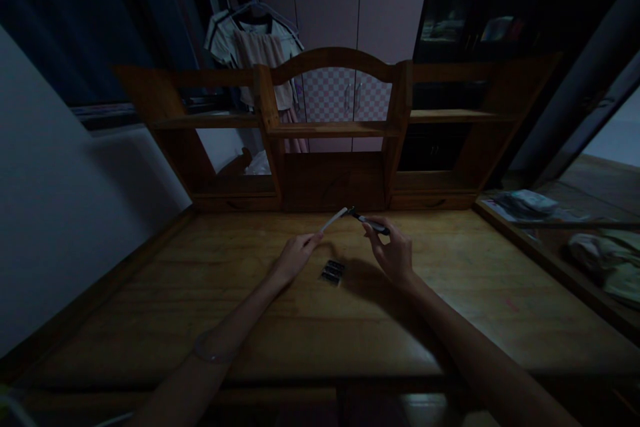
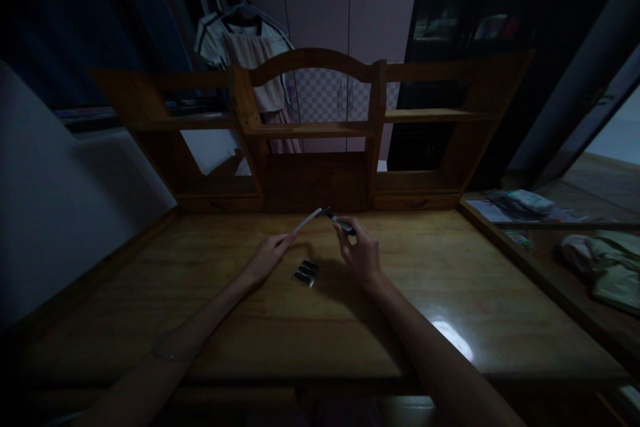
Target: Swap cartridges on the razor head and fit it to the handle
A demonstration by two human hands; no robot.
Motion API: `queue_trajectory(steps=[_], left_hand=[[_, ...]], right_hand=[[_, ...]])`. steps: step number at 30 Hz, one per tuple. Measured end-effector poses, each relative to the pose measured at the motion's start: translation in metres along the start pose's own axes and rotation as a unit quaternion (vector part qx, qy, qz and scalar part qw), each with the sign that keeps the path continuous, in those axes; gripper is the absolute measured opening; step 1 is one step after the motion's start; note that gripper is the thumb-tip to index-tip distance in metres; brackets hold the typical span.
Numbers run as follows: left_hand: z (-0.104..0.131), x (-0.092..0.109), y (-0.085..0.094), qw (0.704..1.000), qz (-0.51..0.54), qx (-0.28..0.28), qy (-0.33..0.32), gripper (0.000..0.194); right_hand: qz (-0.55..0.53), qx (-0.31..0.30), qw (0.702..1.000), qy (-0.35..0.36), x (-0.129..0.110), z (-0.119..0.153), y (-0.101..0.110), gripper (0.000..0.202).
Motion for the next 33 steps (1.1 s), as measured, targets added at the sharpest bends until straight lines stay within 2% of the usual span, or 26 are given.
queue_trajectory(steps=[4,9,12,16,18,22,25,29,31,33], left_hand=[[0.002,0.004,0.011,0.999,-0.013,0.043,-0.008,0.053],[0.008,0.016,0.007,0.998,-0.034,0.038,-0.048,0.047],[0.006,0.011,0.007,0.997,-0.052,0.051,-0.034,0.047],[0.004,0.005,0.018,0.993,-0.056,0.1,-0.016,0.049],[0.006,0.009,0.017,0.994,-0.049,0.089,-0.031,0.049],[0.01,0.02,0.003,0.996,-0.055,0.04,-0.053,0.047],[0.008,0.015,0.004,0.994,-0.075,0.079,-0.032,0.045],[0.002,-0.001,0.02,0.985,-0.103,0.138,0.007,0.044],[0.003,-0.001,0.026,0.983,-0.109,0.15,0.008,0.045],[0.006,0.006,0.025,0.986,-0.098,0.134,-0.014,0.044]], right_hand=[[-0.004,-0.003,1.0,-0.013,0.001,-0.002,0.002,0.016],[-0.011,-0.01,1.0,-0.012,-0.001,-0.001,0.0,0.017],[-0.023,-0.016,1.0,-0.007,-0.002,-0.001,-0.002,0.016],[-0.032,-0.01,0.999,-0.009,-0.003,-0.002,0.0,0.016],[-0.029,-0.007,0.999,-0.011,-0.003,-0.003,0.001,0.016],[-0.024,-0.003,1.0,-0.011,-0.002,-0.003,0.002,0.017],[-0.018,0.012,1.0,-0.008,-0.004,-0.003,0.004,0.016],[-0.019,0.02,1.0,-0.007,-0.01,-0.004,0.007,0.016],[-0.02,0.016,1.0,-0.007,-0.012,-0.004,0.006,0.016],[-0.022,0.009,1.0,-0.008,-0.012,-0.004,0.006,0.016]])
Point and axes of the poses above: each hand's wrist, its own z-axis away from the middle knuckle, its own y-axis out of the back of the hand, x = y × z, the point moved 9 cm from there along -z, towards the middle knuckle, and after that the axes turned 11 degrees about y, right-handed, at the moved point
